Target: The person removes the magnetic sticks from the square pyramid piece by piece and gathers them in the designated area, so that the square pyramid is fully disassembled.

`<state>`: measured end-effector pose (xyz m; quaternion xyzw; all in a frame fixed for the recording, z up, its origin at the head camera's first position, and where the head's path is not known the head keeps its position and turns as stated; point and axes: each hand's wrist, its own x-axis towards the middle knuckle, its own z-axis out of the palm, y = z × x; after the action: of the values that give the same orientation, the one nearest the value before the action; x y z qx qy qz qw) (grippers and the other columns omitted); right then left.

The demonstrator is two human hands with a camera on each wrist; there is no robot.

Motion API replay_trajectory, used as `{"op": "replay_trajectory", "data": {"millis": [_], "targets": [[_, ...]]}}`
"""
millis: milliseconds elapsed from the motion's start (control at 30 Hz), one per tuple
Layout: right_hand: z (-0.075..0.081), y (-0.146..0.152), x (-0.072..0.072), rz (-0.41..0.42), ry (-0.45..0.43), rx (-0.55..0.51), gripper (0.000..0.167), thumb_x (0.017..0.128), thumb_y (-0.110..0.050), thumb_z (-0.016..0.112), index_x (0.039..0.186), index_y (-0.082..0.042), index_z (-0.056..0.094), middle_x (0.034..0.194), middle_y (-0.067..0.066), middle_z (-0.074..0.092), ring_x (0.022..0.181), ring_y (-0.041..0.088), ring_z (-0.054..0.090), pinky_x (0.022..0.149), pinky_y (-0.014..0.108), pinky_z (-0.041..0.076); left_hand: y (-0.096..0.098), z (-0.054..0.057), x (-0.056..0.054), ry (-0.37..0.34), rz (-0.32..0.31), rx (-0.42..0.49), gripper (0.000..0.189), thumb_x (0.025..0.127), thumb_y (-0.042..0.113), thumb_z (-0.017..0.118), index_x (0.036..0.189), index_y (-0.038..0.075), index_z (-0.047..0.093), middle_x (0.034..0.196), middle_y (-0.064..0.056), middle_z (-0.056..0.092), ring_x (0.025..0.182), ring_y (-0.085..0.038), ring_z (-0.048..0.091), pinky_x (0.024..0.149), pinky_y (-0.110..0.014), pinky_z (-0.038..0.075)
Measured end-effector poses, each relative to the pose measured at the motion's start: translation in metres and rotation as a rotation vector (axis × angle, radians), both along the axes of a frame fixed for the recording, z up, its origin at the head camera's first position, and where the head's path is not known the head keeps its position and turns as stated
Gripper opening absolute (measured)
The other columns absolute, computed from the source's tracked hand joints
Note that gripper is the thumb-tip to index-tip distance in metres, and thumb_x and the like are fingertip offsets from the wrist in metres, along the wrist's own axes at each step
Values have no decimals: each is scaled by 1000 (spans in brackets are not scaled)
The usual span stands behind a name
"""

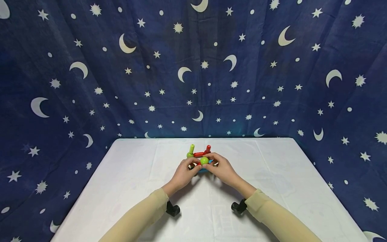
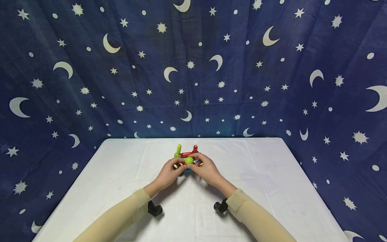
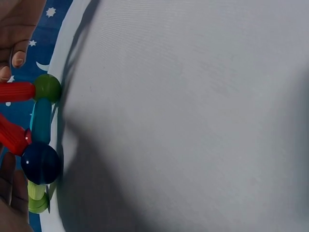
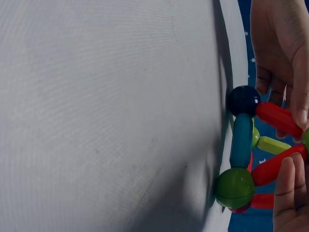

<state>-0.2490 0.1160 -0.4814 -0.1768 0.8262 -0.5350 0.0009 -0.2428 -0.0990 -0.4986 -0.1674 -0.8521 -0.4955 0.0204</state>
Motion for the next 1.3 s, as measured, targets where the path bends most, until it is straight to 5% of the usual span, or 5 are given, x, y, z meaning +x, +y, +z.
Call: {"op": "replay_trajectory", "data": {"millis": [500, 767, 1000, 1133, 1300], "targets": [[4, 25, -6, -156, -62, -31, 39, 97, -31, 73, 130, -13, 61, 118, 6, 64, 99, 23, 60, 79, 34, 53, -27, 1, 0, -23, 82, 78, 20, 104, 25, 64, 120, 15, 66, 108, 5, 68, 104, -16, 62, 86, -37, 48], [-4, 40, -9, -134, -58, -75, 46, 100, -27, 69, 140, -8, 57, 121, 13, 66, 94, 21, 62, 72, 31, 55, -41, -2, 1, -52, 148, 119, 23, 105, 26, 62, 122, 12, 65, 112, 0, 67, 104, -18, 60, 86, -39, 49], [-5, 42, -9, -116, -69, -89, 43, 100, -25, 69, 138, -8, 59, 120, 12, 68, 94, 22, 62, 74, 32, 56, -35, 6, 6, 88, 215, 111, 32, 102, 19, 66, 132, 10, 63, 120, -2, 59, 93, -16, 58, 76, -30, 47], [-5, 43, -9, -125, -95, -93, 45, 99, -29, 70, 139, -10, 60, 123, 10, 67, 98, 23, 62, 78, 39, 58, -17, 15, 13, 136, 148, 99, 27, 102, 18, 65, 129, 15, 64, 115, 1, 60, 89, -16, 58, 73, -28, 48], [-6, 42, -12, -138, -98, -103, 47, 99, -31, 71, 139, -10, 61, 125, 10, 65, 99, 22, 62, 79, 41, 58, 14, 16, 12, -28, -5, 150, 31, 102, 23, 64, 132, 14, 62, 127, -4, 61, 81, -23, 65, 68, -28, 50]]}}
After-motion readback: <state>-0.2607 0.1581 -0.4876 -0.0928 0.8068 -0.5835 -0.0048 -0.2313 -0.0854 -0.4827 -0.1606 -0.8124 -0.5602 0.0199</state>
